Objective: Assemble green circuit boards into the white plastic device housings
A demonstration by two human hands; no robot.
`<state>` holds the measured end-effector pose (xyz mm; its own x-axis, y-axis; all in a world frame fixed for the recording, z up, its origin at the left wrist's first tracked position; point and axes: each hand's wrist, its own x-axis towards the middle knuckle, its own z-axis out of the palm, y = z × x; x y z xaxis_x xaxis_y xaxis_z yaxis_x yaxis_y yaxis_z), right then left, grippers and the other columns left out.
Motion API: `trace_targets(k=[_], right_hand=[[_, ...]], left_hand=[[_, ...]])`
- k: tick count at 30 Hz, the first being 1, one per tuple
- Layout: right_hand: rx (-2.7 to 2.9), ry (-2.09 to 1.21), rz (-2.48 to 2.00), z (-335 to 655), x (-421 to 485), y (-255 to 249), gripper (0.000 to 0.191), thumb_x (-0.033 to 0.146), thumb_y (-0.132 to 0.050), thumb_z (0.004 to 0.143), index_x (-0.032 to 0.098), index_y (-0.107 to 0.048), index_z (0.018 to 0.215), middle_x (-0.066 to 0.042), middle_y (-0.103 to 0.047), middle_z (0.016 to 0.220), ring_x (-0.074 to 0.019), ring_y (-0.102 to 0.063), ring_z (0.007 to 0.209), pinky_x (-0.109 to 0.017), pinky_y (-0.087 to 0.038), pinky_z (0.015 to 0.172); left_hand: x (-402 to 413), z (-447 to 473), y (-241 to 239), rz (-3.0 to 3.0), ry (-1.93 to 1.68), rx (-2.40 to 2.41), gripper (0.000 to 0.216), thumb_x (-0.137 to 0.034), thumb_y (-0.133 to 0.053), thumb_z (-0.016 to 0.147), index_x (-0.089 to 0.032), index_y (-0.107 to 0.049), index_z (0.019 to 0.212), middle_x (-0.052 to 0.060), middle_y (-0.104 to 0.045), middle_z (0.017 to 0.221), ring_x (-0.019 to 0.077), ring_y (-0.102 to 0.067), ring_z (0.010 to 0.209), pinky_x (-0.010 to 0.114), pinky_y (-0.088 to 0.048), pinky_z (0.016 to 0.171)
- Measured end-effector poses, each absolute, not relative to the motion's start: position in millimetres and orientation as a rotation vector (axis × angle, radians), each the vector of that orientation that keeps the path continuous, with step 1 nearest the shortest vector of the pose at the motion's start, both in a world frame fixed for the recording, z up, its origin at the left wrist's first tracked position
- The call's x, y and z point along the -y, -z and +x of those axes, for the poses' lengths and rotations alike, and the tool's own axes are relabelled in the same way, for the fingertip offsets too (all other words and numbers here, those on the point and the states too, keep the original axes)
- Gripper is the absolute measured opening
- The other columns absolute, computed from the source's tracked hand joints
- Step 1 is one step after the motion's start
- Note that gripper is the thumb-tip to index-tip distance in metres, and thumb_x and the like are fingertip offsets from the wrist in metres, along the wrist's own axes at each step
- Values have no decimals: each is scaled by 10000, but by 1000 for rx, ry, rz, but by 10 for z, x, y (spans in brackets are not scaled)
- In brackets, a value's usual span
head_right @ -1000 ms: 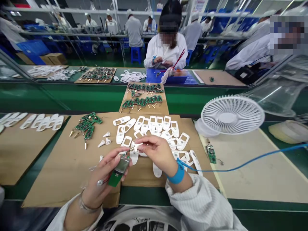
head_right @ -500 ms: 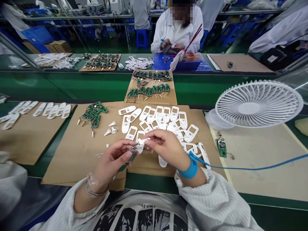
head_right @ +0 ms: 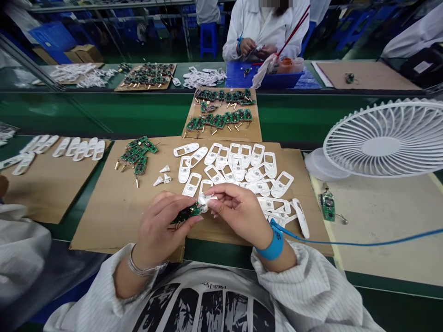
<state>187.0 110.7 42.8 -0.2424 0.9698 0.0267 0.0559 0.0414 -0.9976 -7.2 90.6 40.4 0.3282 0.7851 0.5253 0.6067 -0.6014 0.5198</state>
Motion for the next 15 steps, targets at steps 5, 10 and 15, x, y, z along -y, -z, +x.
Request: trace_targets(k=[5, 10, 15], right_hand=[[1477, -1235, -1125, 1887, -1099, -371, 124, 311, -704, 811, 193, -726, 845, -29, -700, 713, -123, -656, 561, -226, -571, 525], [1605, -1061, -1153, 1856, -1076, -369, 102, 278, -696, 814, 201, -748, 855, -40, -741, 763, -146, -686, 622, -247, -574, 560], [1821, -811, -1134, 1895, -1081, -411, 84, 187, -684, 817, 212, -751, 863, -27, -753, 796, -135, -685, 703, -213, -548, 586]], left_hand=[[-908, -50, -422, 2374, -1169, -1257, 237, -213, -732, 795, -167, -641, 1008, 49, -718, 923, 175, -605, 839, 331, -493, 783], [-903, -29, -406, 2362, -1218, -1238, 232, -206, -743, 784, -174, -643, 991, 42, -732, 917, 170, -614, 823, 330, -510, 776], [-875, -22, -388, 2366, -1240, -1248, 274, -231, -746, 785, -177, -630, 1028, 43, -733, 897, 173, -627, 816, 335, -521, 789]])
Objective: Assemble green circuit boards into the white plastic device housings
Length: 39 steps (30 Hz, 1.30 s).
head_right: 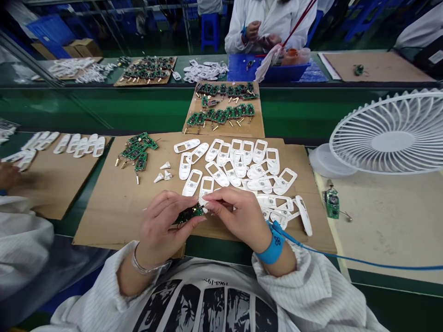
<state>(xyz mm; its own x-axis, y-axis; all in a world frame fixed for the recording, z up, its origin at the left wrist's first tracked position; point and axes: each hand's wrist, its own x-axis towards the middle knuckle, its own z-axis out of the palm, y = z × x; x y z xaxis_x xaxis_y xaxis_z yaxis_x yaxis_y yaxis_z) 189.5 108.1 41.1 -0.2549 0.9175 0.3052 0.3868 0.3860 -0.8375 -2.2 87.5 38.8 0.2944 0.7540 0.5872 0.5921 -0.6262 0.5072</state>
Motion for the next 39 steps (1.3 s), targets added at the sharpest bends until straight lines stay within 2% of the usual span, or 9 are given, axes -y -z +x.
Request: trace_targets(k=[6, 10, 14, 19, 25, 28, 33, 36, 39], right_hand=[[1867, -932, -1233, 1918, -1078, -445, 106, 277, -655, 843, 205, -731, 859, -25, -724, 721, -128, -650, 543, -238, -537, 513], [1886, -885, -1224, 1902, -1061, -455, 98, 275, -653, 833, 212, -729, 834, -31, -730, 730, -151, -663, 619, -252, -545, 563], [1766, -1061, -1182, 1890, -1031, -444, 116, 302, -687, 812, 203, -726, 859, -35, -733, 770, -123, -653, 557, -220, -538, 508], [1492, -1203, -1211, 1817, -962, -369, 195, 370, -664, 835, 178, -695, 854, -41, -717, 687, -153, -685, 569, -245, -576, 529], [1626, -1186, -1202, 1858, -968, -360, 179, 351, -701, 804, 190, -720, 881, -59, -737, 796, -156, -696, 601, -254, -591, 565], [1729, -1160, -1185, 1892, -959, -386, 157, 335, -717, 785, 202, -730, 867, -51, -734, 770, -162, -695, 594, -256, -588, 558], [1830, -1095, -1206, 1886, -869, -351, 226, 302, -601, 882, 265, -727, 1066, -44, -757, 853, -164, -698, 645, -281, -587, 629], [1730, -1267, -1244, 1888, -842, -288, 254, 285, -654, 833, 269, -736, 1072, -31, -756, 867, -152, -693, 629, -251, -589, 581], [1654, -1371, -1297, 1906, -846, -232, 272, 269, -719, 760, 239, -757, 1028, -30, -756, 822, -161, -693, 634, -251, -594, 581]], left_hand=[[-829, 9, -406, 2407, -1146, -1276, 251, -230, -708, 819, -186, -606, 1043, 39, -732, 896, 179, -638, 826, 341, -521, 792], [-816, 22, -415, 2384, -1195, -1206, 250, -191, -700, 821, -198, -588, 1045, 33, -734, 928, 165, -654, 838, 333, -520, 802], [-822, 25, -428, 2346, -1233, -1207, 323, -226, -733, 798, -196, -575, 1079, 24, -724, 891, 161, -632, 815, 317, -516, 779], [-802, 2, -413, 2237, -1144, -1283, 356, -249, -704, 823, -205, -562, 1147, 47, -708, 990, 180, -616, 889, 338, -518, 822], [-744, -68, -398, 2147, -1060, -1314, 344, -206, -670, 830, -211, -560, 1156, 60, -694, 1050, 195, -633, 963, 363, -518, 880], [-728, -90, -413, 2213, -1067, -1286, 337, -207, -676, 826, -214, -562, 1143, 61, -705, 1016, 201, -645, 939, 364, -522, 871], [-700, -88, -384, 2241, -1082, -1191, 377, -168, -667, 826, -228, -546, 1179, 51, -706, 986, 191, -642, 907, 359, -531, 850], [-671, -85, -318, 2138, -1055, -1236, 444, -180, -673, 822, -245, -513, 1231, 73, -650, 1087, 192, -643, 936, 374, -552, 865], [-652, -91, -271, 2052, -1033, -1238, 523, -175, -675, 820, -264, -474, 1295, 91, -525, 1202, 163, -642, 927, 340, -579, 848]])
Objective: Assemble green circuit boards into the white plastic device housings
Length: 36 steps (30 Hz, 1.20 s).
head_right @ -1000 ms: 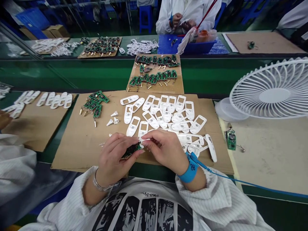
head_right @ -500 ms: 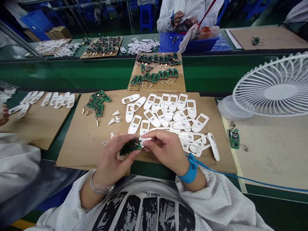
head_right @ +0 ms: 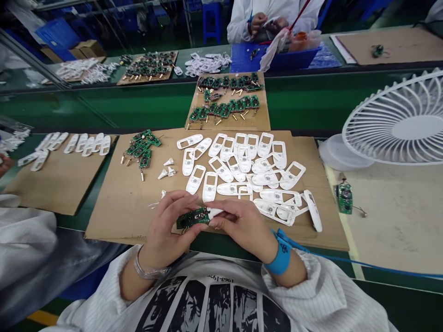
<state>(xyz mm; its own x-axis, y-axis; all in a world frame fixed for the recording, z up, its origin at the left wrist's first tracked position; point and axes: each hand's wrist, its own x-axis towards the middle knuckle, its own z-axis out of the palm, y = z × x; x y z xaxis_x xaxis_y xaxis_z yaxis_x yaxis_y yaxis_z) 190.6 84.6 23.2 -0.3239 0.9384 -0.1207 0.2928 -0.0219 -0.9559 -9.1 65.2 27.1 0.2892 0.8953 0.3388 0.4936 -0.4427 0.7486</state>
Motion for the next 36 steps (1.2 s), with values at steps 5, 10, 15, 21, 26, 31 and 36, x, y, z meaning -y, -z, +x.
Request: trace_targets(k=[5, 10, 15, 21, 26, 31, 36], right_hand=[[1570, -1480, -1316, 1911, -835, -159, 240, 279, -715, 758, 211, -747, 986, -58, -748, 909, -179, -703, 679, -285, -615, 622], [1525, -1625, -1241, 1875, -807, -82, 232, 276, -615, 829, 222, -654, 1051, -84, -663, 1066, -181, -704, 739, -314, -635, 627], [1746, -1407, -1258, 1947, -835, -56, 224, 252, -520, 890, 222, -610, 1093, -96, -634, 1076, -143, -666, 604, -337, -611, 619], [1708, -1099, -1417, 2264, -965, -137, 267, 342, -514, 909, 195, -601, 1114, -70, -668, 871, -160, -648, 565, -317, -564, 578], [1667, -1029, -1456, 2375, -1004, -192, 339, 426, -514, 917, 192, -589, 1151, -125, -641, 1117, -131, -619, 563, -312, -556, 575], [1758, -887, -1439, 2375, -996, -219, 307, 404, -487, 939, 221, -593, 1161, -116, -618, 1187, -207, -658, 870, -311, -561, 700], [1925, -709, -1168, 2245, -1024, -337, 218, 309, -497, 946, 227, -581, 1130, -100, -614, 1068, -236, -597, 1004, -349, -519, 824]], left_hand=[[-660, -90, -253, 2089, -967, -1193, 546, -178, -660, 835, -284, -450, 1328, 86, -495, 1186, 193, -596, 1050, 368, -567, 912], [-665, -36, -212, 2074, -912, -1245, 563, -193, -647, 846, -297, -426, 1352, 101, -513, 1198, 224, -588, 1084, 412, -572, 905], [-797, -102, -212, 2000, -861, -1182, 503, -285, -694, 821, -260, -483, 1277, 94, -556, 1157, 198, -631, 966, 379, -588, 840], [-1178, -258, -165, 2072, -837, -1762, 252, -380, -591, 883, -165, -536, 1002, 76, -634, 910, 194, -625, 799, 336, -549, 705], [-1310, -109, 41, 2408, -377, -1903, 299, -320, -648, 813, -114, -528, 995, 154, -629, 926, 315, -613, 883, 448, -518, 764], [-1287, -210, 46, 2278, -495, -1754, 348, -88, -494, 809, -79, -488, 1156, 197, -634, 1060, 295, -639, 968, 447, -531, 829], [-1142, -280, -169, 1460, -567, -1253, 339, -258, -524, 870, -135, -472, 1182, 23, -630, 696, 147, -601, 520, 258, -501, 477]])
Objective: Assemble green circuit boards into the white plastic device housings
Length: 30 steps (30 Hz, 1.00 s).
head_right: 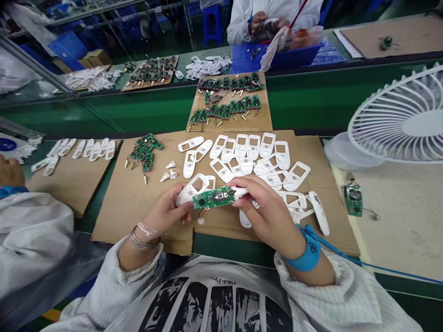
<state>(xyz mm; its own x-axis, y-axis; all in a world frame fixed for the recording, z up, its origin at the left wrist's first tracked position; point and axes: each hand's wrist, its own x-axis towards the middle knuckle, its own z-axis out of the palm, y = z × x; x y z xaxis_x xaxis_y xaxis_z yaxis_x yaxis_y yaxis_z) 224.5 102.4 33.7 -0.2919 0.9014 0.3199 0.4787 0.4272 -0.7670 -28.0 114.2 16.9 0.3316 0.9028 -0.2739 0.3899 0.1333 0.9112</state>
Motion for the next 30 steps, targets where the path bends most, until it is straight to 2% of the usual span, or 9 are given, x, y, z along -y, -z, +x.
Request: trace_targets(k=[2, 4, 7, 12, 14, 18, 20, 23, 30], right_hand=[[1985, -679, -1033, 2174, -1043, -361, 214, 285, -506, 943, 216, -570, 1136, -108, -583, 1111, -237, -568, 1052, -377, -490, 905], [2052, -689, -954, 2117, -1060, -351, 215, 253, -506, 943, 202, -558, 1145, -123, -547, 1187, -237, -531, 1127, -384, -460, 965], [2125, -729, -900, 2074, -1069, -289, 245, 176, -500, 936, 193, -533, 1179, -122, -539, 1216, -217, -515, 1154, -355, -451, 978], [2156, -768, -877, 2076, -1049, -212, 317, 104, -505, 915, 204, -504, 1216, -103, -554, 1189, -200, -530, 1125, -332, -462, 960], [2169, -773, -861, 2080, -1034, -210, 329, 90, -504, 909, 202, -498, 1218, -106, -553, 1183, -204, -534, 1122, -334, -471, 949], [2194, -735, -850, 2071, -1000, -219, 315, 89, -500, 908, 195, -510, 1205, -113, -547, 1192, -209, -534, 1120, -341, -480, 937], [2206, -692, -857, 2056, -991, -214, 297, 102, -500, 913, 192, -520, 1195, -116, -545, 1197, -214, -528, 1123, -353, -479, 941], [2245, -638, -864, 2037, -994, -193, 277, 112, -498, 919, 188, -531, 1184, -117, -552, 1191, -212, -532, 1113, -353, -485, 933], [2275, -550, -879, 2066, -975, -199, 291, 138, -526, 919, 160, -538, 1209, -131, -578, 1199, -199, -550, 1126, -318, -491, 952]], left_hand=[[-1074, -255, -228, 1208, -553, -1088, 471, -297, -588, 845, -129, -441, 1260, -23, -586, 622, 117, -565, 461, 212, -457, 428], [-1017, -228, -263, 1101, -551, -993, 592, -292, -666, 795, -148, -426, 1317, -17, -603, 679, 108, -580, 475, 200, -461, 431], [-967, -216, -306, 1037, -519, -917, 592, -275, -708, 767, -201, -476, 1306, 9, -630, 803, 108, -615, 525, 203, -487, 458], [-955, -272, -373, 1090, -530, -796, 592, -223, -762, 713, -226, -524, 1255, 2, -634, 845, 122, -632, 669, 230, -527, 605], [-955, -282, -361, 1075, -534, -742, 615, -308, -783, 703, -218, -526, 1254, 19, -644, 868, 140, -633, 695, 239, -521, 612], [-941, -228, -281, 915, -568, -760, 543, -576, -497, 878, -209, -532, 1277, 44, -633, 776, 161, -623, 598, 255, -495, 507], [-934, -184, -254, 896, -566, -799, 519, -574, -418, 914, -215, -547, 1266, 36, -619, 725, 149, -599, 545, 258, -493, 498], [-932, -137, -258, 903, -541, -800, 509, -564, -419, 917, -199, -569, 1239, 37, -607, 725, 141, -578, 542, 252, -477, 493], [-932, -98, -295, 1006, -525, -827, 430, -423, -601, 868, -172, -545, 1213, -7, -562, 665, 111, -525, 548, 230, -456, 521]])
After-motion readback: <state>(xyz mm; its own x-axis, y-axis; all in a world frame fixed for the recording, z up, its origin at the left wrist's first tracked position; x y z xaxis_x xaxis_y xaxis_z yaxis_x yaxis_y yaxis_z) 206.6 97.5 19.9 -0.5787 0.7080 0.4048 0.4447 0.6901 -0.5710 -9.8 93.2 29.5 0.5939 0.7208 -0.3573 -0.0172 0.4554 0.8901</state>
